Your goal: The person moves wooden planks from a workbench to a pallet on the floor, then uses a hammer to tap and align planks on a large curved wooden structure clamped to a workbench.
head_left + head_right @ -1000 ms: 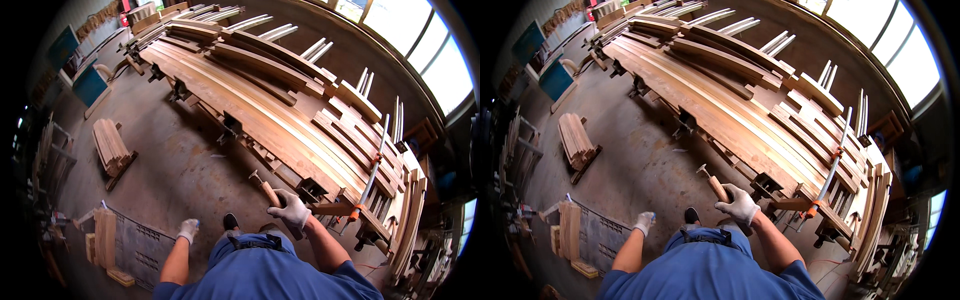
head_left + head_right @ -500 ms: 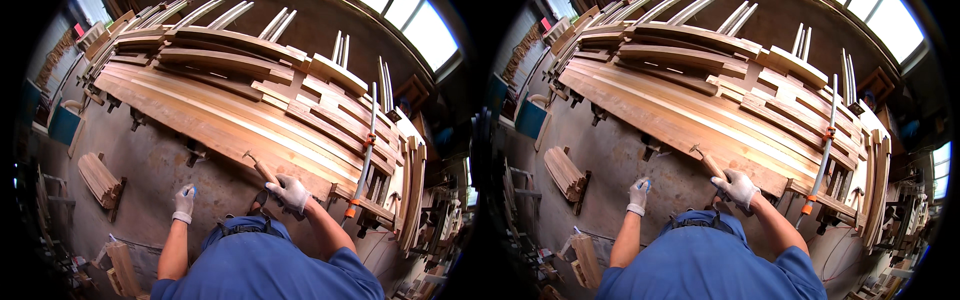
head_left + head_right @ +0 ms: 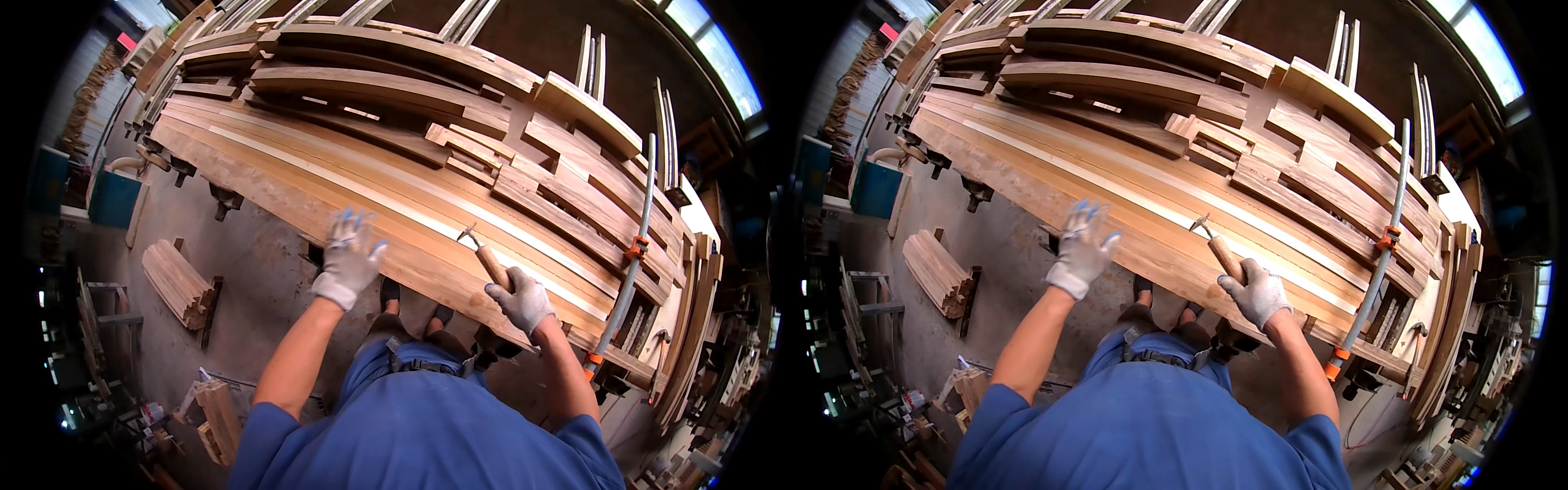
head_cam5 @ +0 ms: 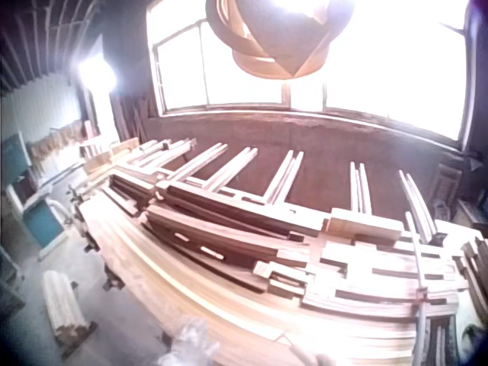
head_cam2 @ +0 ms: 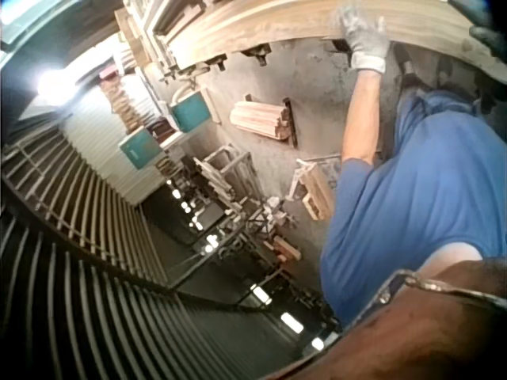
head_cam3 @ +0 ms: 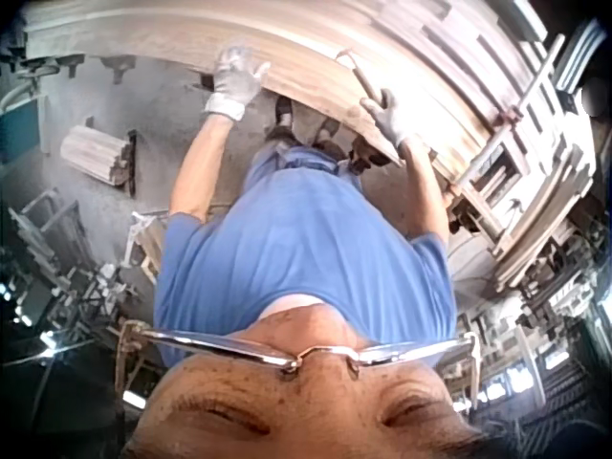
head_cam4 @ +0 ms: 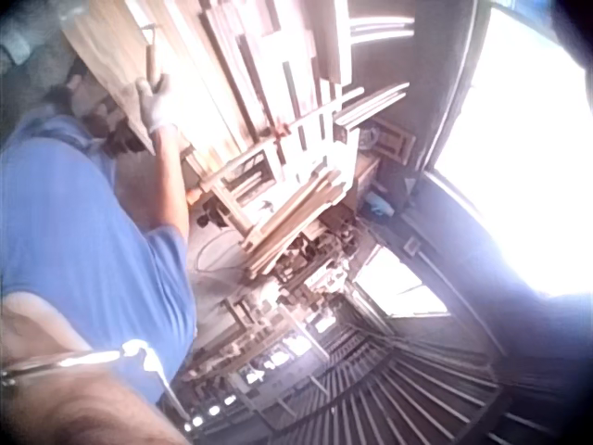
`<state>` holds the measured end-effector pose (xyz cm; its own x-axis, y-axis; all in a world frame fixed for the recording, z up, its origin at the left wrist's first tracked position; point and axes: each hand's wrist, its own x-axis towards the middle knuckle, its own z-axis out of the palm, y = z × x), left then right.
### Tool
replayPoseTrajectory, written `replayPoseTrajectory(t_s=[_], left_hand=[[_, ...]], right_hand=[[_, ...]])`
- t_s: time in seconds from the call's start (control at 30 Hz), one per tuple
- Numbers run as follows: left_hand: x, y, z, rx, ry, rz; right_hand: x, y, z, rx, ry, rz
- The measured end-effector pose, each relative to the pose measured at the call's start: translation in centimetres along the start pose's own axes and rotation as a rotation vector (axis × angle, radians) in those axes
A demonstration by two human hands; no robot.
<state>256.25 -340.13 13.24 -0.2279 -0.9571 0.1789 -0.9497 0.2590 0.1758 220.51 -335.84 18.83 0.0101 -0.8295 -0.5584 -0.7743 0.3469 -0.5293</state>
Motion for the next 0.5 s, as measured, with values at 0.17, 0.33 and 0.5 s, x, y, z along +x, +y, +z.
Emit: replayPoseTrajectory(t_s=[0.17,0.33,0.5], left_hand=[[3.5,2.7,5.5,-0.046,-0.152,0.003],[4.1,3.5,7.5,-0.223,-0.071,-0.004],[4.0,3.1,7.9,-0.248,-0.056,0.018]], right_hand=[[3.2,-2.9,0.6,-0.127,0.063,0.0],[7.4,-6.6,1.2,-0.17,0.113,-0.031],[13.3,-10.8,2.3,-0.267,0.113,-0.154]])
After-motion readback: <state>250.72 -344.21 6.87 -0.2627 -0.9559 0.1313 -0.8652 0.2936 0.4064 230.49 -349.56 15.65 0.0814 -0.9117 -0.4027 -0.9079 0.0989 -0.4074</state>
